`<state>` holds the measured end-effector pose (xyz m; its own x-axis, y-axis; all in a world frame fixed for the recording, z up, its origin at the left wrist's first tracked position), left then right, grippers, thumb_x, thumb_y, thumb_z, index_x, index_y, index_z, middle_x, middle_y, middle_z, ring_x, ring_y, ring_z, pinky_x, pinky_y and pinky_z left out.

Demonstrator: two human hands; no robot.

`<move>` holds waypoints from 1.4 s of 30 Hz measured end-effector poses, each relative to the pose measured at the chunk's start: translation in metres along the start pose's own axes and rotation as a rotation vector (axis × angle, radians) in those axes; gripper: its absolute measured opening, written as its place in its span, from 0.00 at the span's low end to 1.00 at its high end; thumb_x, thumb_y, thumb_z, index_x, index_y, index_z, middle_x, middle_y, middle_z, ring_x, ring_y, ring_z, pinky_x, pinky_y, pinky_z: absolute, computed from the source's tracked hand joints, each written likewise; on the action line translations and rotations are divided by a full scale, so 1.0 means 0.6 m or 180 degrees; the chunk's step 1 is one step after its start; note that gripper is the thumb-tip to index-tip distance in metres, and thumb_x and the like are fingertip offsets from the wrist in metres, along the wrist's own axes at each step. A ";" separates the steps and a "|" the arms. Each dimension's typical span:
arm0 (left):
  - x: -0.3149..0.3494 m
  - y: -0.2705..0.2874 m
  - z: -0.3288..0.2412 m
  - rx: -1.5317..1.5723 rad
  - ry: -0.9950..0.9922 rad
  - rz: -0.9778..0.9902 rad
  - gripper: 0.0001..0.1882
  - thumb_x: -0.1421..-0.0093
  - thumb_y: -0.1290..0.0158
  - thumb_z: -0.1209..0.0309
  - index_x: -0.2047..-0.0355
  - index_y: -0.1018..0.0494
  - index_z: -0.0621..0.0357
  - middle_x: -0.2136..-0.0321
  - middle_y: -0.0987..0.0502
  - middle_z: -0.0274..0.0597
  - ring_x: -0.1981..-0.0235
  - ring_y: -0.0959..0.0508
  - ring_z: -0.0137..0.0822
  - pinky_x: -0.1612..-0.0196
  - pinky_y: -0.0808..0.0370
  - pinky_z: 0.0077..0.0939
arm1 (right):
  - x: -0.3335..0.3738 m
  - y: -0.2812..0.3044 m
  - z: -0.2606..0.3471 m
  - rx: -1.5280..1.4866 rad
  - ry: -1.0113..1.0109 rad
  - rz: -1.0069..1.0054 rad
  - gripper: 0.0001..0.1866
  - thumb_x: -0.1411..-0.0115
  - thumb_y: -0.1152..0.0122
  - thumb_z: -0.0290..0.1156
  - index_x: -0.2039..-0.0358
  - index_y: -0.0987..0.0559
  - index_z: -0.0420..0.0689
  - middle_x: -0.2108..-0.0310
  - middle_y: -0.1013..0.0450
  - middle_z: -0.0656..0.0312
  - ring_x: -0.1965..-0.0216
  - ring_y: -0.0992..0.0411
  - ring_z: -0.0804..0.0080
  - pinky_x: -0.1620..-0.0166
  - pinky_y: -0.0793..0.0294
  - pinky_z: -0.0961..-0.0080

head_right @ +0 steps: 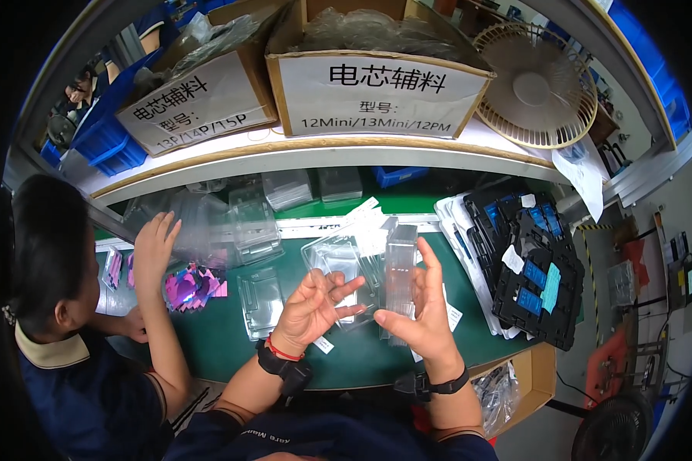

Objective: Sorting and assembling small electronic components into trays and bags on a production line.

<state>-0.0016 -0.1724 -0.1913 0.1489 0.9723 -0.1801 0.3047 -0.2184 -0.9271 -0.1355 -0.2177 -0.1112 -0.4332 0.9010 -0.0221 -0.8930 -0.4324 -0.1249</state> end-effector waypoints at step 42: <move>0.005 0.026 -0.010 -0.0292 -0.0311 -0.0552 0.11 0.43 0.49 0.83 0.72 0.37 0.52 0.58 0.27 0.42 0.44 0.29 0.56 0.47 0.25 0.58 | -0.019 0.013 -0.005 0.0457 0.0064 0.0126 0.59 0.60 0.24 0.30 0.32 0.52 0.43 0.57 0.30 0.57 0.55 0.30 0.68 0.53 0.30 0.70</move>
<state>0.0095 -0.1732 -0.2044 -0.0037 0.9984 -0.0557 0.4029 -0.0495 -0.9139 -0.1368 -0.2314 -0.1148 -0.4672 0.8830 -0.0444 -0.8841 -0.4668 0.0196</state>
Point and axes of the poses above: each hand's wrist, its own x-axis away from the middle knuckle, its own y-axis out of the back of the hand, z = x × y, the point moved 10 cm from there along -x, towards the middle knuckle
